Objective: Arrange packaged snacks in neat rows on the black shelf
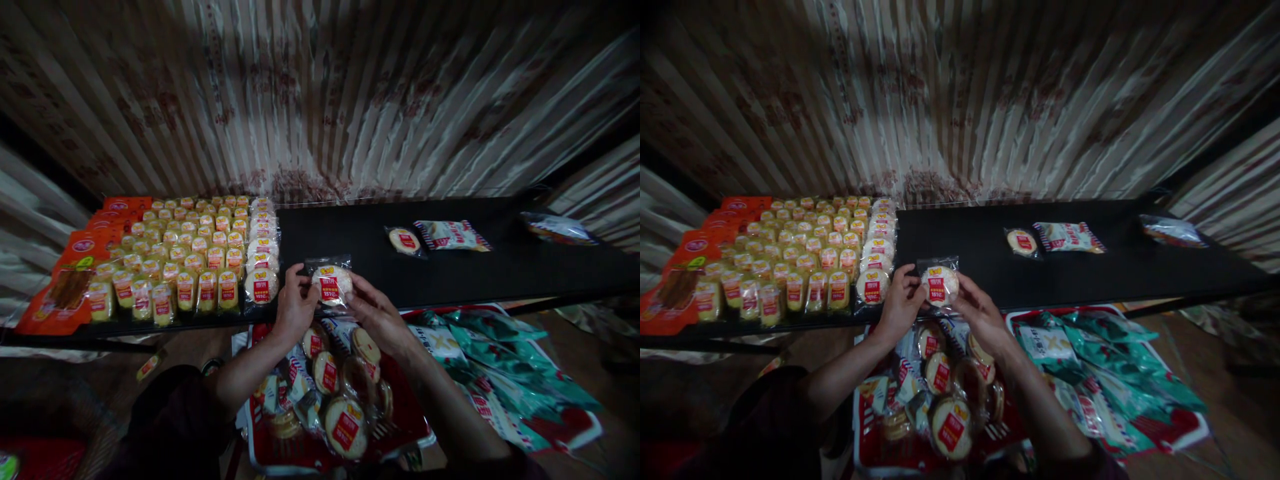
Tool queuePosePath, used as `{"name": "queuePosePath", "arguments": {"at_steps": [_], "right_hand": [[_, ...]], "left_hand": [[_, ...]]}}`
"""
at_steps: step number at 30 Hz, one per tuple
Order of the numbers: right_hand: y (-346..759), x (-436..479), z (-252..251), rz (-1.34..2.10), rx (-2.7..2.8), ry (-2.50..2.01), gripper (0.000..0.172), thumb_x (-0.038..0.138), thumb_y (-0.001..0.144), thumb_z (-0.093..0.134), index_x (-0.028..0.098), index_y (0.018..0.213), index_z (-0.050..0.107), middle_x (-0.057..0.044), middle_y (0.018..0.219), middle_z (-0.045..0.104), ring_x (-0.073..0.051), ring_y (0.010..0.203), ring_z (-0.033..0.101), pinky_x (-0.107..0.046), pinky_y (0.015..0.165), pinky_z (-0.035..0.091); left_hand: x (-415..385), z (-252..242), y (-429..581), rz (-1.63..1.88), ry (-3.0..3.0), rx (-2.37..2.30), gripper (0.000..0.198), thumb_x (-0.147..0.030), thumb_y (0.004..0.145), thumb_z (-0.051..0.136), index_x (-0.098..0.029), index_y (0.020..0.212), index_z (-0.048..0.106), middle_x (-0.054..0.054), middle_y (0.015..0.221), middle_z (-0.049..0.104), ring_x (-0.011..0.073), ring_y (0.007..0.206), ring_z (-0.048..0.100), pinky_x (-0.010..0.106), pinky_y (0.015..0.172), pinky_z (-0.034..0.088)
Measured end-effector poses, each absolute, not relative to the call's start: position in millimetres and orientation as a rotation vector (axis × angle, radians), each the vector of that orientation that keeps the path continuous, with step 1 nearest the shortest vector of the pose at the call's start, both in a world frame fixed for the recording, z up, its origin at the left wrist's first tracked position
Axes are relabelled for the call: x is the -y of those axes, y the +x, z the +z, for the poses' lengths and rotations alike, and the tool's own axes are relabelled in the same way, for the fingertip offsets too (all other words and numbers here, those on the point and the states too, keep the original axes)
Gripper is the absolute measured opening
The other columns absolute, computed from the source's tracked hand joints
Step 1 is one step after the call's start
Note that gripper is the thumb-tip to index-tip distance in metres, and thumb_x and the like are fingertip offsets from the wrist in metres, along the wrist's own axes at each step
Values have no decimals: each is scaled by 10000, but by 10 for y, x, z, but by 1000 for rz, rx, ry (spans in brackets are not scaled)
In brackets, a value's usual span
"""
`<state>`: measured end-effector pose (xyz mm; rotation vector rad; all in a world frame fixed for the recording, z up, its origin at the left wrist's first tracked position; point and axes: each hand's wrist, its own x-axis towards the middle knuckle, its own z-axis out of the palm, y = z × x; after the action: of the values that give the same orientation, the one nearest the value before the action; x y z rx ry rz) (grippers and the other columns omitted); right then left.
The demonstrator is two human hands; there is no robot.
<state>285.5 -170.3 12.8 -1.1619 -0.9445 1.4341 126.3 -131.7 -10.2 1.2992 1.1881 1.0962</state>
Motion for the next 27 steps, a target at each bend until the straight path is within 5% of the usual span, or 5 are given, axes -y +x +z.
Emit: {"name": "queuePosePath", "arguments": {"at_steps": [11, 19, 27], "right_hand": [[2879, 1744, 228, 1442, 931, -1096, 530, 389, 705, 752, 282, 1205, 613, -69, 1273, 613, -300, 1117, 596, -512, 941, 482], [2923, 1746, 182, 1372, 1054, -1108, 537, 368, 768, 700, 326, 1280, 543, -27, 1405, 502, -280, 1301, 444, -493, 1054, 392], [2877, 1776, 245, 1140, 1342, -1273, 515, 370, 852, 598, 355, 1349, 463, -12, 1439, 453, -255, 1332, 403, -455, 1059, 404]], "left_hand": [[1382, -47, 1383, 1158, 1545, -1202, 173, -130, 797, 492, -204, 937, 561, 47, 1020, 552, 166, 937, 561, 316, 831, 483], [1422, 171, 1406, 1024, 1301, -1019, 184, -347, 877, 465, -200, 958, 540, 53, 1017, 611, 195, 957, 581, 327, 841, 462], [1397, 175, 1423, 1011, 1166, -783, 291, -349, 818, 591, -193, 1047, 504, 76, 1097, 610, 201, 1041, 572, 330, 913, 434]]}}
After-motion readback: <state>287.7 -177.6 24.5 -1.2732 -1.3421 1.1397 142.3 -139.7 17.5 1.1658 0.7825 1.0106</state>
